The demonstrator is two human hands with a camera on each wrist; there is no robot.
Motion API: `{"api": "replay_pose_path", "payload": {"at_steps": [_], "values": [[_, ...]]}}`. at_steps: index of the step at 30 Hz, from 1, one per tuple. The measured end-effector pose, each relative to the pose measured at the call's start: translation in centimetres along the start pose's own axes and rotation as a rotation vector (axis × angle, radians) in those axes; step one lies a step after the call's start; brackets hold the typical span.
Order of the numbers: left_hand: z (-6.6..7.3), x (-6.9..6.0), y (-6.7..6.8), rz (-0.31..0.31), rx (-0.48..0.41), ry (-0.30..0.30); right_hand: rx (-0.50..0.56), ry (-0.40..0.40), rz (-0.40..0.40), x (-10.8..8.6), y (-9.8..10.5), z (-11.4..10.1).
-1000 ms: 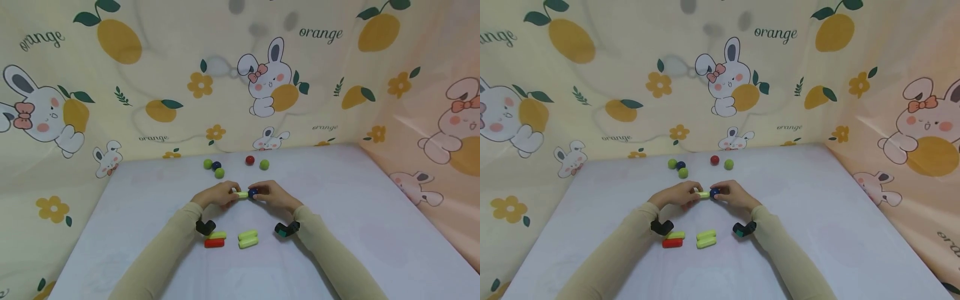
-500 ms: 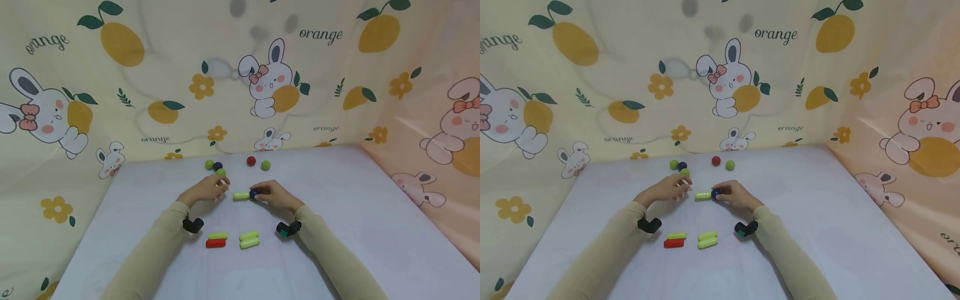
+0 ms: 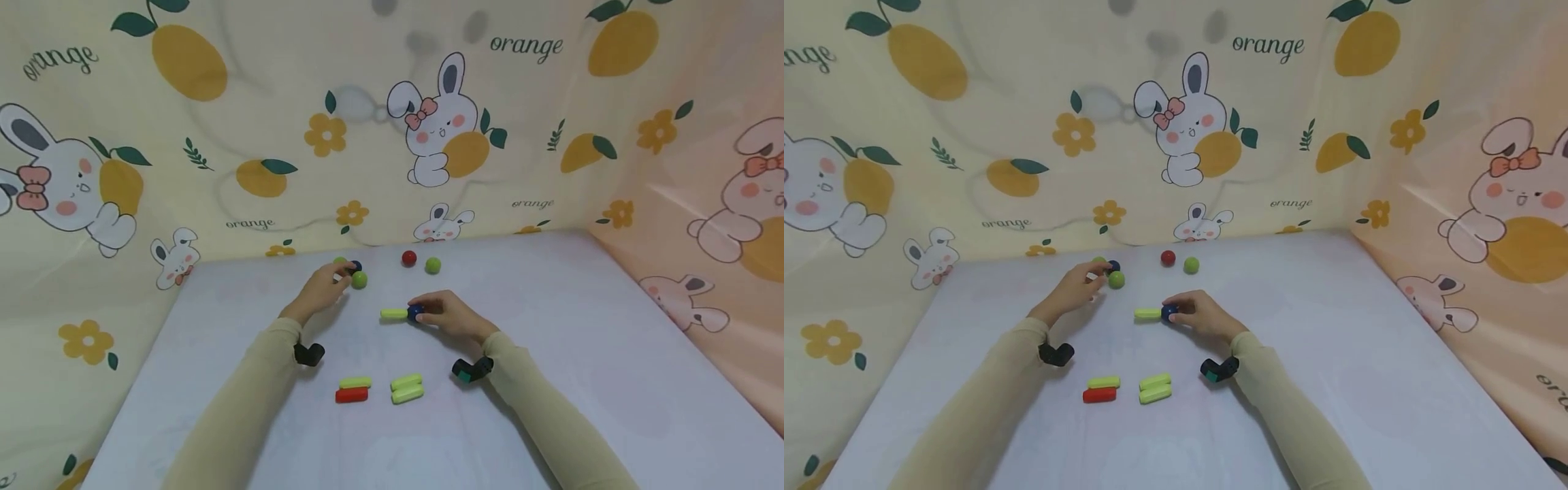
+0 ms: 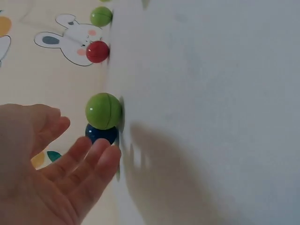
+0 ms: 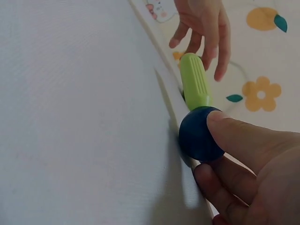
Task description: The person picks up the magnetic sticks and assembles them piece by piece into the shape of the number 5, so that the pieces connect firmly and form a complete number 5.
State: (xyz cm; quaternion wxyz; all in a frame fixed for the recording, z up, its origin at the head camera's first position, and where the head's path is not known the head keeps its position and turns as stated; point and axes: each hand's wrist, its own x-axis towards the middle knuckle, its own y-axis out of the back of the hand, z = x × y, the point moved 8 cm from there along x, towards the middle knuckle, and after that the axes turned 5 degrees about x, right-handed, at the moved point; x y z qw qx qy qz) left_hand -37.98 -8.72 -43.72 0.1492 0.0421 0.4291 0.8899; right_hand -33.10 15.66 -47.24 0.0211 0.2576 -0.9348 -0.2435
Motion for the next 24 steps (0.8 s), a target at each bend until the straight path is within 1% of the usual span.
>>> {"api": "replay_pose_path", "payload": {"at_steps": [3, 6, 8, 10, 14, 17, 20, 24], "values": [[-0.3, 0.6, -0.6, -0.054, 0.071, 0.029, -0.007, 0.0, 0.0, 0.1, 0.1, 0.0], [-0.2, 1.1, -1.4, -0.12, 0.164, 0.035, -0.006, 0.009, -0.004, 0.2, 0.1, 0.1], [-0.1, 1.3, -1.6, -0.143, 0.222, 0.03, -0.002, 0.019, -0.009, 0.3, 0.1, 0.1], [0.1, 1.4, -1.7, -0.152, 0.243, 0.024, -0.003, 0.031, -0.011, 0.2, 0.1, 0.0], [0.4, 1.3, -1.7, -0.139, 0.249, 0.015, 0.0, 0.034, -0.004, 0.3, 0.2, 0.1], [0.3, 0.9, -1.7, -0.123, 0.245, 0.008, 0.012, 0.037, -0.005, 0.2, 0.2, 0.1], [-0.1, 0.2, -1.6, -0.113, 0.207, 0.003, 0.022, 0.046, -0.011, 0.2, 0.1, 0.0], [-0.5, -1.0, -1.4, -0.109, 0.136, -0.02, 0.029, 0.045, -0.013, 0.1, 0.0, -0.1]]}}
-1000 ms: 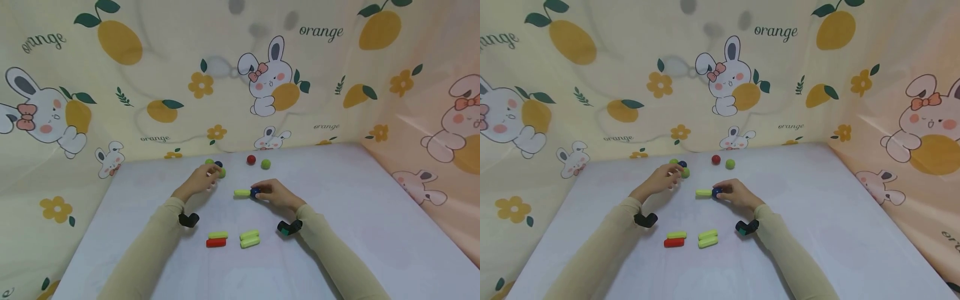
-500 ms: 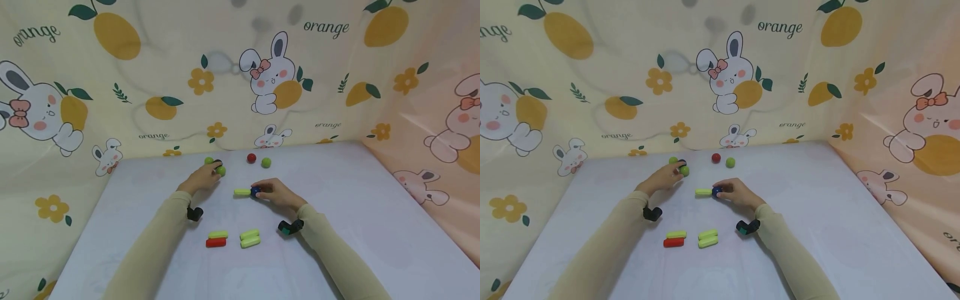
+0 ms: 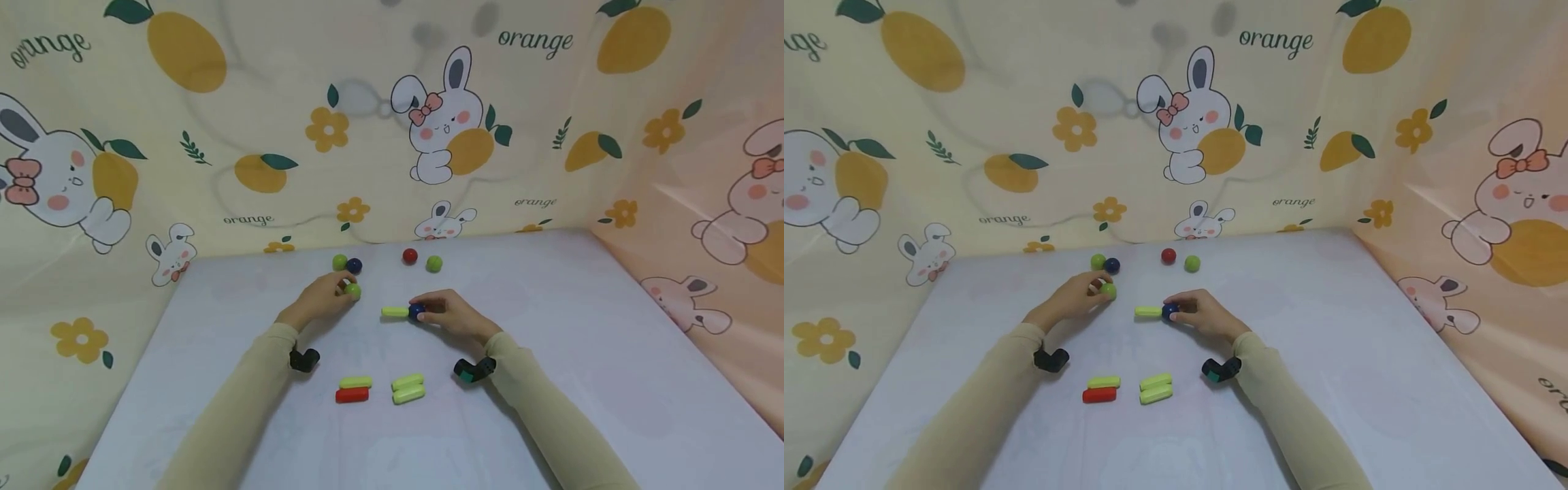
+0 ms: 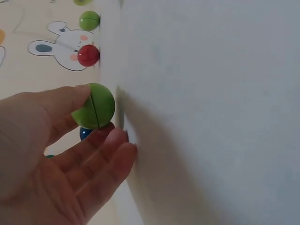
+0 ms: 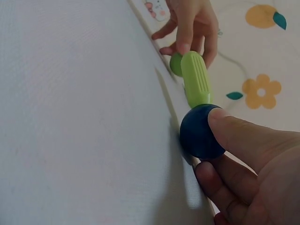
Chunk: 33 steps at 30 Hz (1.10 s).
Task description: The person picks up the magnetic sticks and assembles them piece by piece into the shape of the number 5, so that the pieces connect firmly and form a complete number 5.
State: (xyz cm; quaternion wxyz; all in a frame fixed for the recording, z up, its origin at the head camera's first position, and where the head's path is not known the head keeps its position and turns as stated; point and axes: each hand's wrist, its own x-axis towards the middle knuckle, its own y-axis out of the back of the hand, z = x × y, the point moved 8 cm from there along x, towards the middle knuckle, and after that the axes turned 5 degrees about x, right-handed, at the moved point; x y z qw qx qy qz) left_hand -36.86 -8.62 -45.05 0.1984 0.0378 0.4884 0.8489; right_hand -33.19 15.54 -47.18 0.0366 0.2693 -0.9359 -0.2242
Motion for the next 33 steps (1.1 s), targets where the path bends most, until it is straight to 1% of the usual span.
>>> {"api": "replay_pose_path", "payload": {"at_steps": [3, 8, 12, 16, 21, 27, 30, 33], "values": [[0.1, -0.8, 0.1, -0.008, -0.034, -0.02, -0.003, 0.0, 0.0, 0.0, 0.0, -0.1], [0.0, -2.0, -0.6, -0.038, -0.092, -0.006, -0.006, -0.01, 0.001, 0.0, -0.1, 0.0], [0.5, -2.8, -1.2, -0.067, -0.141, -0.003, 0.003, -0.012, 0.004, 0.0, -0.1, 0.3], [1.0, -3.3, -1.4, -0.082, -0.166, -0.001, 0.004, -0.018, 0.0, 0.0, 0.0, 0.3], [1.7, -3.5, -1.5, -0.089, -0.177, -0.01, -0.02, -0.011, 0.004, 0.1, 0.0, 0.1], [1.8, -3.4, -2.1, -0.105, -0.182, -0.01, -0.002, -0.004, -0.002, 0.1, -0.1, 0.0], [2.0, -3.5, -2.3, -0.102, -0.177, -0.019, 0.001, -0.004, 0.0, 0.1, -0.1, 0.1], [2.3, -3.6, -2.5, -0.098, -0.153, -0.036, -0.004, -0.008, 0.002, 0.0, -0.2, 0.2]]}}
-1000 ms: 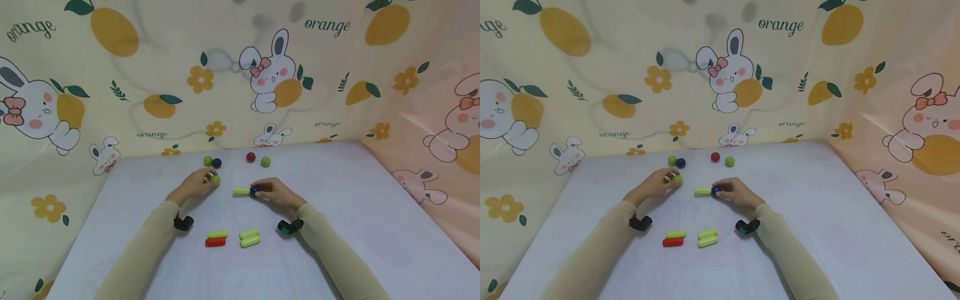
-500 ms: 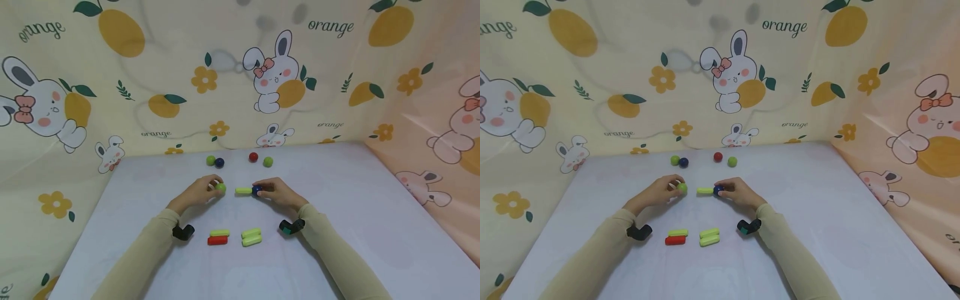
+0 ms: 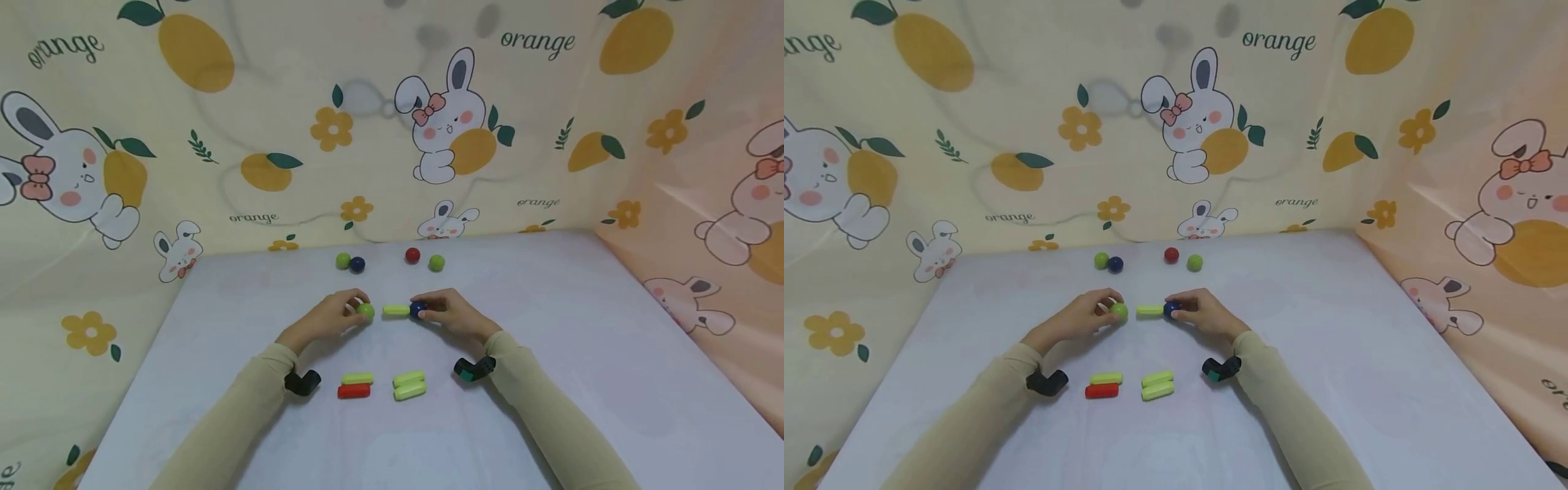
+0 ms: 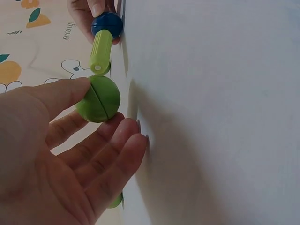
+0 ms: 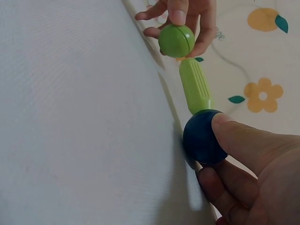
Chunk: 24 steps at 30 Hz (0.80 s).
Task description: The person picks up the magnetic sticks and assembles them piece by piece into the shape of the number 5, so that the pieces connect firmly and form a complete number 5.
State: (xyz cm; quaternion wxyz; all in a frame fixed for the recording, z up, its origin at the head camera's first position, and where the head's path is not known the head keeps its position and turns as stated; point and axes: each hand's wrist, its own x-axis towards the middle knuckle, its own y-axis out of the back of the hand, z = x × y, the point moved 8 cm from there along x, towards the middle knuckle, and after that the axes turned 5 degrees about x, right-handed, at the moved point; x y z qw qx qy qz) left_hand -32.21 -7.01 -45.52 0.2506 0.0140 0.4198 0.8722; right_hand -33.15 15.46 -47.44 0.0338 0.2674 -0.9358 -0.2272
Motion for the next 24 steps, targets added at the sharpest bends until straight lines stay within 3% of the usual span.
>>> {"api": "replay_pose_path", "payload": {"at_steps": [16, 24], "values": [[0.7, 0.1, -0.5, 0.01, 0.037, -0.022, -0.006, -0.053, 0.016, 0.2, -0.2, 0.2], [1.1, 0.4, -0.6, 0.009, 0.069, -0.047, -0.041, -0.004, 0.015, 0.4, -0.3, -0.2]]}}
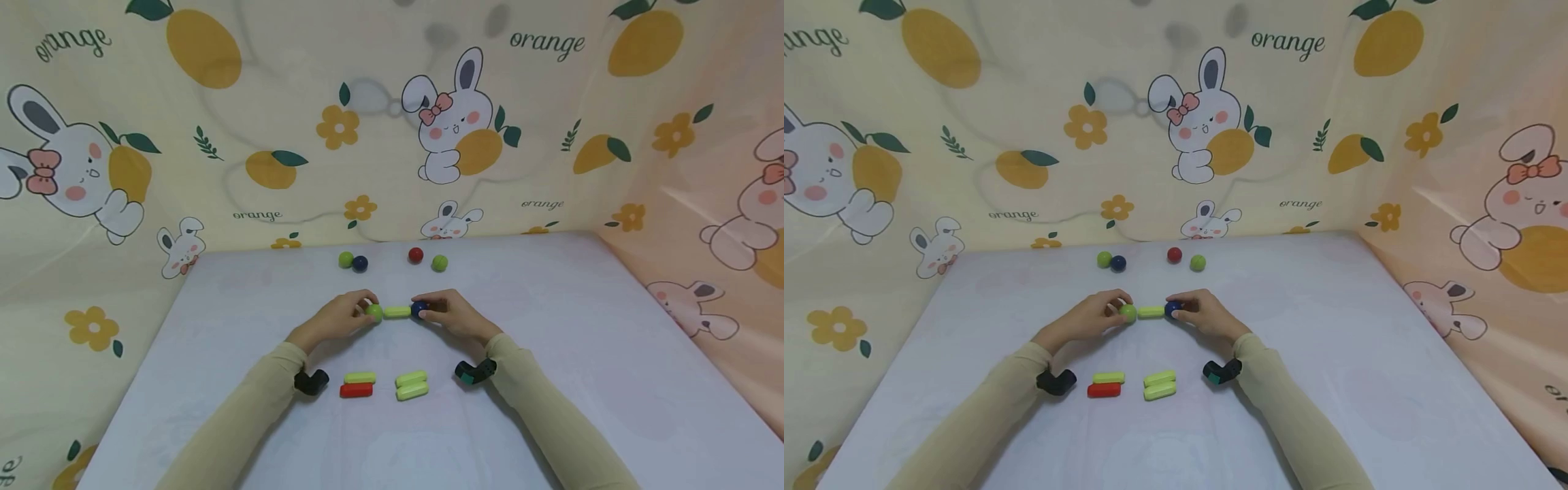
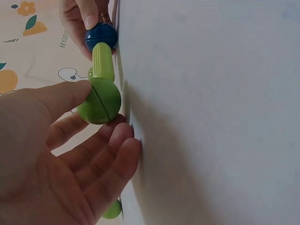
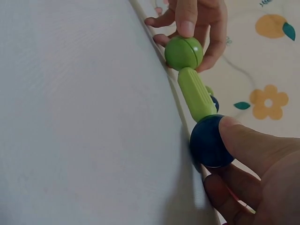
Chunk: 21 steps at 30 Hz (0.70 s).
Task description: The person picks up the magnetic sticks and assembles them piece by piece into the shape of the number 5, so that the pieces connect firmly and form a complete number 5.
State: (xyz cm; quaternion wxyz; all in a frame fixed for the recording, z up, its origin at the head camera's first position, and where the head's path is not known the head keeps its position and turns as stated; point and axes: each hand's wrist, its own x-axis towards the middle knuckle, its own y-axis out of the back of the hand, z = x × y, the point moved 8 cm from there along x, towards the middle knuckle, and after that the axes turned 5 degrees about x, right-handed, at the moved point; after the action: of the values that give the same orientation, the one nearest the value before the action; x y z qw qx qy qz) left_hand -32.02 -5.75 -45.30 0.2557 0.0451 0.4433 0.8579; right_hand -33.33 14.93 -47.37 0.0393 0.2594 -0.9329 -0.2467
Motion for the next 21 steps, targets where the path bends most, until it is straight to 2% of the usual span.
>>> {"api": "replay_pose_path", "payload": {"at_steps": [6, 15, 21], "values": [[-0.4, 0.4, 0.0, -0.002, -0.002, 0.023, -0.019, -0.012, 0.008, 0.2, 0.1, -0.3], [-0.7, 0.9, -0.1, 0.006, -0.034, 0.007, -0.026, -0.075, 0.023, 0.7, 0.4, 0.6], [-1.5, 0.8, 0.2, 0.023, -0.069, 0.018, 0.001, -0.064, 0.029, 1.0, 0.4, 0.6]]}}
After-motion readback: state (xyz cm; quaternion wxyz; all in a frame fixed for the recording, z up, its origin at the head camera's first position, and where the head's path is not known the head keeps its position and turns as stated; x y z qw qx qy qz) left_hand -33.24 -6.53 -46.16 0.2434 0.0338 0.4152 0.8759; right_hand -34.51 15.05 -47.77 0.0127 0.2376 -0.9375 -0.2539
